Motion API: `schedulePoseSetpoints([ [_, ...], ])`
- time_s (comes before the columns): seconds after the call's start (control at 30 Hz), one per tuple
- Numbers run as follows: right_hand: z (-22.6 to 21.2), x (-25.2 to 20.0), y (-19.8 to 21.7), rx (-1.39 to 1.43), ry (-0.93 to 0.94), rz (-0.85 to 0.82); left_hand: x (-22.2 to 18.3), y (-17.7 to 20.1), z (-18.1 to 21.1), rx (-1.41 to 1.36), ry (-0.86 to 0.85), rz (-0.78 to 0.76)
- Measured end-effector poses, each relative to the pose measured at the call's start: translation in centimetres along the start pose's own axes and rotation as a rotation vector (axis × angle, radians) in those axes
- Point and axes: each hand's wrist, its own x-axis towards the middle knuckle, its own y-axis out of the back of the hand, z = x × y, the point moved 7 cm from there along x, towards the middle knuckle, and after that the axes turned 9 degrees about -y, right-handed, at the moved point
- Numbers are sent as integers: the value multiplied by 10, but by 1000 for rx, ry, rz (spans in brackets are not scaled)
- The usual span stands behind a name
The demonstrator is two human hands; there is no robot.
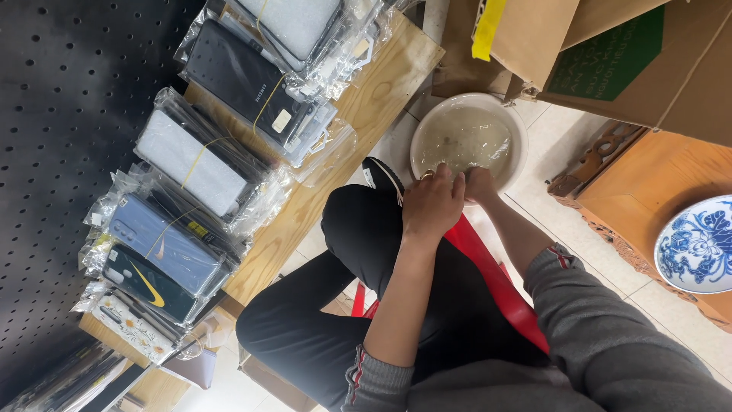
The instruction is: Cleaning various phone cases using a cloth before organizing them in a storage area.
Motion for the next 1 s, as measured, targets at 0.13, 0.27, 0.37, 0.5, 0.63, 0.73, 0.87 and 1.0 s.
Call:
schedulePoseSetpoints([
  [0.13, 15, 11, 9, 51, 20, 146, 0, 1, 2, -1, -13, 25],
  [0.27, 25, 34, 4, 158, 0, 251, -4, 4, 3, -9, -6, 19],
  [0.37, 28, 38, 15, 298, 30, 266, -3, 2, 3, 12, -31, 28],
  [0.5, -37, -56, 88, 582, 164, 205, -2, 3, 3, 11, -30, 35],
  [0.63, -25, -23, 79, 539, 219, 289, -5, 7, 5, 14, -33, 45],
  [0.73, -17, -8, 75, 505, 141, 304, -4, 8, 5, 12, -29, 52],
  [0.87, -8, 4, 73, 393, 28, 362, -4, 7, 6, 14, -35, 57],
  [1.0, -17, -14, 91, 375, -30, 351, -3, 5, 5, 15, -30, 58],
])
